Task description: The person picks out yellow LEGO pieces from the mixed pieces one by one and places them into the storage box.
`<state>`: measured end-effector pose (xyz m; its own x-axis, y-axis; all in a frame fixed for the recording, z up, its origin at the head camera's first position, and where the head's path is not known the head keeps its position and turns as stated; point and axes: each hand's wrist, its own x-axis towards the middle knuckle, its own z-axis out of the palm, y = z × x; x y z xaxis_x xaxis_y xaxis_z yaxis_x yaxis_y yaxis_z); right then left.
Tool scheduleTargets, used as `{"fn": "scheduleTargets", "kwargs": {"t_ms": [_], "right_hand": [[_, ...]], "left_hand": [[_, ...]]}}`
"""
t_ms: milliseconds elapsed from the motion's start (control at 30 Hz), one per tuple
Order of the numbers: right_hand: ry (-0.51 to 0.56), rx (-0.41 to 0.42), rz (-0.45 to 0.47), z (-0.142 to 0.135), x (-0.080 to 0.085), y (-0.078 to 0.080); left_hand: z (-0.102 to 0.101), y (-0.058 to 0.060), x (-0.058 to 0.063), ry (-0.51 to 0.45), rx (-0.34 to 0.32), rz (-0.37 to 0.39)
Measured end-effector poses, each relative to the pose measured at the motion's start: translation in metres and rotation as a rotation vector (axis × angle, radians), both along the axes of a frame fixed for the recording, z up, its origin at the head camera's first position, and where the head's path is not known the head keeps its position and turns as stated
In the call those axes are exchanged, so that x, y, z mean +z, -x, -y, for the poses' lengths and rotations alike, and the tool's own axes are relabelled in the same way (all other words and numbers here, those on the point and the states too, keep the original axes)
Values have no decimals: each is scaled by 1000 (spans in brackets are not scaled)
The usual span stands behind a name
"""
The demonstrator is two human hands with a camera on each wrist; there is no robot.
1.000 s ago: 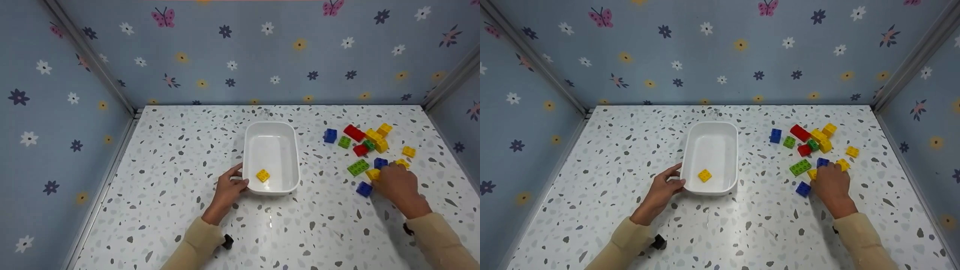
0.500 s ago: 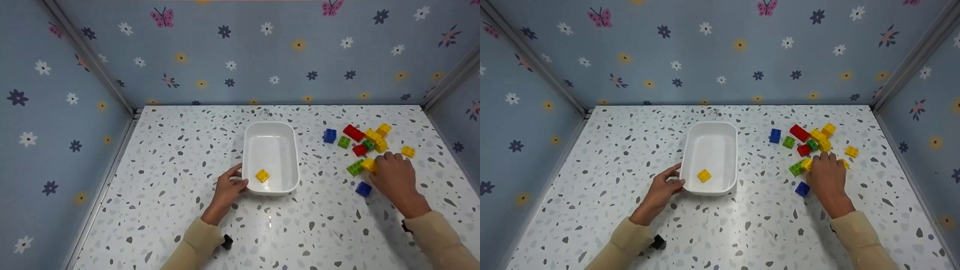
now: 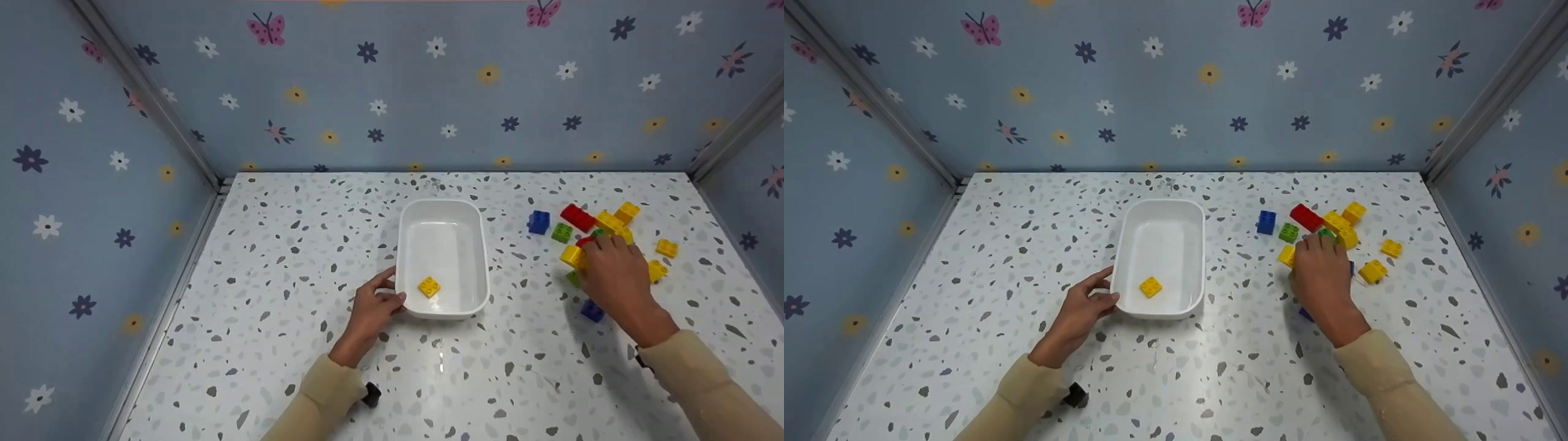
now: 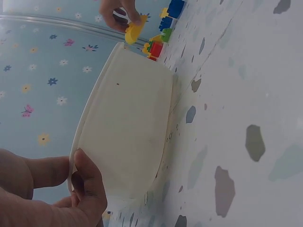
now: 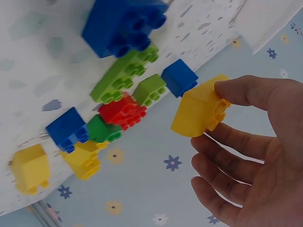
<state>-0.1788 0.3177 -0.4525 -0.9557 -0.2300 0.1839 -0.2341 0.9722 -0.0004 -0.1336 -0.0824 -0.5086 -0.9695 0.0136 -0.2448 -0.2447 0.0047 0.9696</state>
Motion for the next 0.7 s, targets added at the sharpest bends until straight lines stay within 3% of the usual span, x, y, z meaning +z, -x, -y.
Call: {"fn": "scheduleTargets", "kwargs": {"t_ms": [367,700], "right_hand": [[26,96,-47,24,8,6],[44,127,-13,44,12,8]], "left_hand": [[-1,2,0,40,7,40],[0,2,-1,46,14,52]]}}
